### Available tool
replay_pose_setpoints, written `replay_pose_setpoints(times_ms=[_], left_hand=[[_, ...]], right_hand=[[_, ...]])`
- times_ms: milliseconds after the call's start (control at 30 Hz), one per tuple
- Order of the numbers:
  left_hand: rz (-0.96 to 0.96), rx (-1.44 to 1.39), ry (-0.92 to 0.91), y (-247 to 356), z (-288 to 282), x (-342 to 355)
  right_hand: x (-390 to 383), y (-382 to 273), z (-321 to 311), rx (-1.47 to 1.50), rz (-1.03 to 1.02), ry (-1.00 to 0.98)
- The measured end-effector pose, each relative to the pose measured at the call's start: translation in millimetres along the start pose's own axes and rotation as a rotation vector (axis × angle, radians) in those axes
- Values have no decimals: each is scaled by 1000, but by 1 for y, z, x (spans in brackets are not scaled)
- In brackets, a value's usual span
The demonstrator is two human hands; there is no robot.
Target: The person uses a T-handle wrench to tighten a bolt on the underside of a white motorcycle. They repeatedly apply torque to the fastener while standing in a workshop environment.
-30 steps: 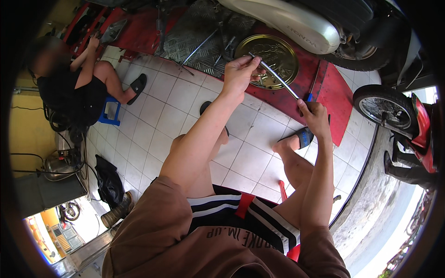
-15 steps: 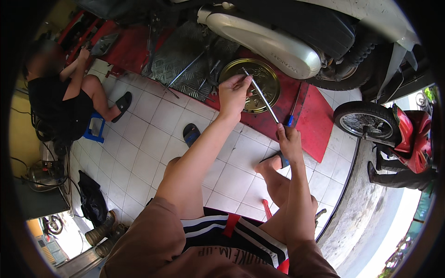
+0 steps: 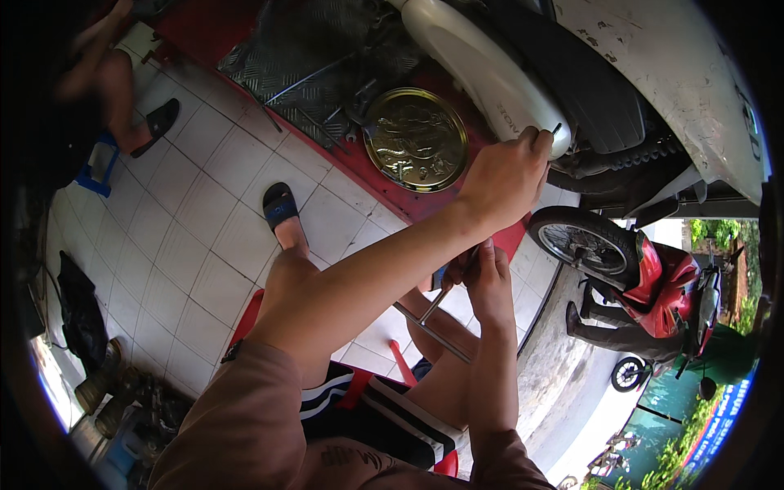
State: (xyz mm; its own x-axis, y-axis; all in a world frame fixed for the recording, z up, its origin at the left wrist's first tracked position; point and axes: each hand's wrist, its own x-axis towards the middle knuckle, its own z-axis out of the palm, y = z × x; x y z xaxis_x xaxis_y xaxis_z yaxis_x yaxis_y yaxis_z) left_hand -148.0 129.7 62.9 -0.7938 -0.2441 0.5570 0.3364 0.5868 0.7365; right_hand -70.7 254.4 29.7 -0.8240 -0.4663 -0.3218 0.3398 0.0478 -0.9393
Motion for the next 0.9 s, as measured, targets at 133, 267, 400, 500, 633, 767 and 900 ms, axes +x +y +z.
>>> replay_pose_setpoints(times_ms=[133, 267, 400, 500, 633, 767, 900], left_hand=[[-71, -62, -27, -8, -10, -7], [-135, -110, 1, -23, -18, 8], [-196, -195, 73, -34, -24, 29], [-228, -191, 60, -32, -27, 42], [-314, -163, -12, -35, -27, 50], [-336, -154, -12, -39, -26, 52], [-332, -170, -7, -40, -26, 55]], right_hand=[[-4, -30, -4, -203, 67, -106], [4, -56, 9, -198, 85, -86], [26, -78, 32, -165, 32, 52], [36, -85, 43, -214, -6, 106], [45, -94, 45, -184, 23, 150], [46, -98, 45, -247, 36, 138], [49, -99, 52, -267, 15, 228]])
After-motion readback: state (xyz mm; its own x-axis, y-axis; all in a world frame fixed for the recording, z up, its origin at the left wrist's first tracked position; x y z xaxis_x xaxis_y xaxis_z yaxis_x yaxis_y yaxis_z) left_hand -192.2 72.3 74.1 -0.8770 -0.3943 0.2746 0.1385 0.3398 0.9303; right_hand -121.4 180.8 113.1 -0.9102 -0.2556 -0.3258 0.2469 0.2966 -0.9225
